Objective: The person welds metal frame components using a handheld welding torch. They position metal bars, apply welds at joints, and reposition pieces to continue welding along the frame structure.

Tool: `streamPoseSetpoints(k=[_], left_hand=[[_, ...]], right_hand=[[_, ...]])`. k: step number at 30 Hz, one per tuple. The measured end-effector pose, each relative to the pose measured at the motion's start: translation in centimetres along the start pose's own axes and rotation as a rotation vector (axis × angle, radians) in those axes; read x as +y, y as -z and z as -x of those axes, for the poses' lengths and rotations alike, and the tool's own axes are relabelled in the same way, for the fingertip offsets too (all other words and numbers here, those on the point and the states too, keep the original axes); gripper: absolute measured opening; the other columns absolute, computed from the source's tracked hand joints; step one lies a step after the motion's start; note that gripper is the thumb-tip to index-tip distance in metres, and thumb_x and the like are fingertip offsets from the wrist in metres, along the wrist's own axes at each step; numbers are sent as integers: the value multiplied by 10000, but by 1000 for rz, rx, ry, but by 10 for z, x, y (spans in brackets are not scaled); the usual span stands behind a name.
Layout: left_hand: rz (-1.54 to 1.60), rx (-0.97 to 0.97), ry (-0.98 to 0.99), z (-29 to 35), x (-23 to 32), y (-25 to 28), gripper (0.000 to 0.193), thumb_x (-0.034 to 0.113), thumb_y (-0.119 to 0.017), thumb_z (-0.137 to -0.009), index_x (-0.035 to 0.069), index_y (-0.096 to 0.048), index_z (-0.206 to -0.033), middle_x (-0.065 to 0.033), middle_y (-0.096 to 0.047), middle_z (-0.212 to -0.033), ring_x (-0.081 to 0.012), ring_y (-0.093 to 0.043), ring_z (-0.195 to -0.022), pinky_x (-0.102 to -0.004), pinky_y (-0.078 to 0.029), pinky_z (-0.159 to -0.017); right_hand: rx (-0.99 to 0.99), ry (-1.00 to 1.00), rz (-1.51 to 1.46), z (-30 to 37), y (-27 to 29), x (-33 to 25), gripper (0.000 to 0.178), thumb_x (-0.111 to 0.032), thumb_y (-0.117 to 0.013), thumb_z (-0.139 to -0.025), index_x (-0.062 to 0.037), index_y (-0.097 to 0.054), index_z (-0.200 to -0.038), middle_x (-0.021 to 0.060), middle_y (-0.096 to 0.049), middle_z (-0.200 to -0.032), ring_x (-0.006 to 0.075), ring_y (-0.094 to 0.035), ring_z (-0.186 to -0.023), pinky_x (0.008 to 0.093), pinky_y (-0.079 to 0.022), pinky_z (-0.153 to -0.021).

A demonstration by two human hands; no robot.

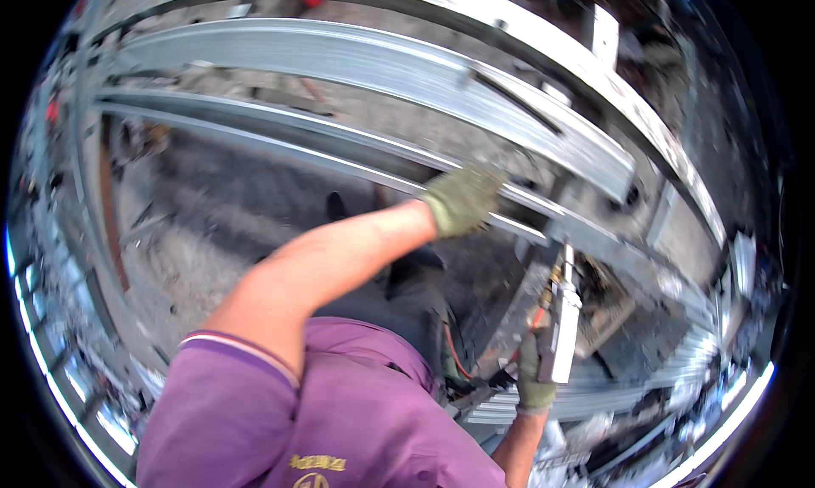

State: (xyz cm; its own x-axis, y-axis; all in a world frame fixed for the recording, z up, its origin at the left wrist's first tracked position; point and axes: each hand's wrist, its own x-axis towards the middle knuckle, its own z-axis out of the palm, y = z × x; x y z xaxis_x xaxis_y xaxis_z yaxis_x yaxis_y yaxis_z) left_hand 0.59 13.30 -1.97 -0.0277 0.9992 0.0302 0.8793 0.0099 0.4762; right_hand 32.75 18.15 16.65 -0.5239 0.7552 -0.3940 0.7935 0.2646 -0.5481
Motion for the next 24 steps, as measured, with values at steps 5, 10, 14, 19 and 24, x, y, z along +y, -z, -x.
streamPoseSetpoints(k=[5, 10, 14, 19, 24], left_hand=[[-44, 354, -58, 30, 6, 7, 347, 304, -617, -946, 54, -822, -1075, -264, -453, -1673, -458, -366, -1596, -611, -196, -1344], [60, 382, 214, 156, 12, 68, 276, 326, -654, -960, 109, -738, -1108, -199, -574, -1564, -388, -509, -1471, -530, -376, -1216], [340, 65, 566, 297, -28, 99, 293, 320, -662, -968, 84, -740, -1124, -140, -640, -1402, -327, -608, -1294, -468, -451, -1116], [220, 121, 1007, 482, -71, 100, 325, 316, -650, -976, 70, -746, -1164, -125, -649, -1337, -342, -619, -1256, -473, -474, -1083], [110, 218, 1400, 617, -99, 119, 344, 324, -653, -988, 56, -735, -1187, -137, -643, -1353, -360, -623, -1253, -499, -482, -1089]], right_hand=[[-18, 140, -63, -20, -23, -37, 173, -152, -706, -1047, -13, -683, -1147, 49, -647, -952, 163, -632, -817, 363, -540, -716], [-28, 356, -14, -40, -58, -95, 272, -106, -724, -1001, 11, -666, -1239, 56, -684, -1002, 182, -632, -865, 346, -551, -793], [-230, 370, 70, -54, -100, -158, 69, -73, -680, -1031, -19, -664, -1071, 16, -593, -888, 151, -561, -803, 337, -506, -714], [-275, 477, -8, -45, -179, -266, 300, -60, -715, -1024, -6, -647, -1312, 49, -652, -1069, 153, -622, -903, 330, -556, -789], [-358, 843, 140, -55, -249, -377, 199, -46, -729, -999, -6, -710, -1193, 106, -700, -1043, 228, -676, -921, 383, -575, -808]])
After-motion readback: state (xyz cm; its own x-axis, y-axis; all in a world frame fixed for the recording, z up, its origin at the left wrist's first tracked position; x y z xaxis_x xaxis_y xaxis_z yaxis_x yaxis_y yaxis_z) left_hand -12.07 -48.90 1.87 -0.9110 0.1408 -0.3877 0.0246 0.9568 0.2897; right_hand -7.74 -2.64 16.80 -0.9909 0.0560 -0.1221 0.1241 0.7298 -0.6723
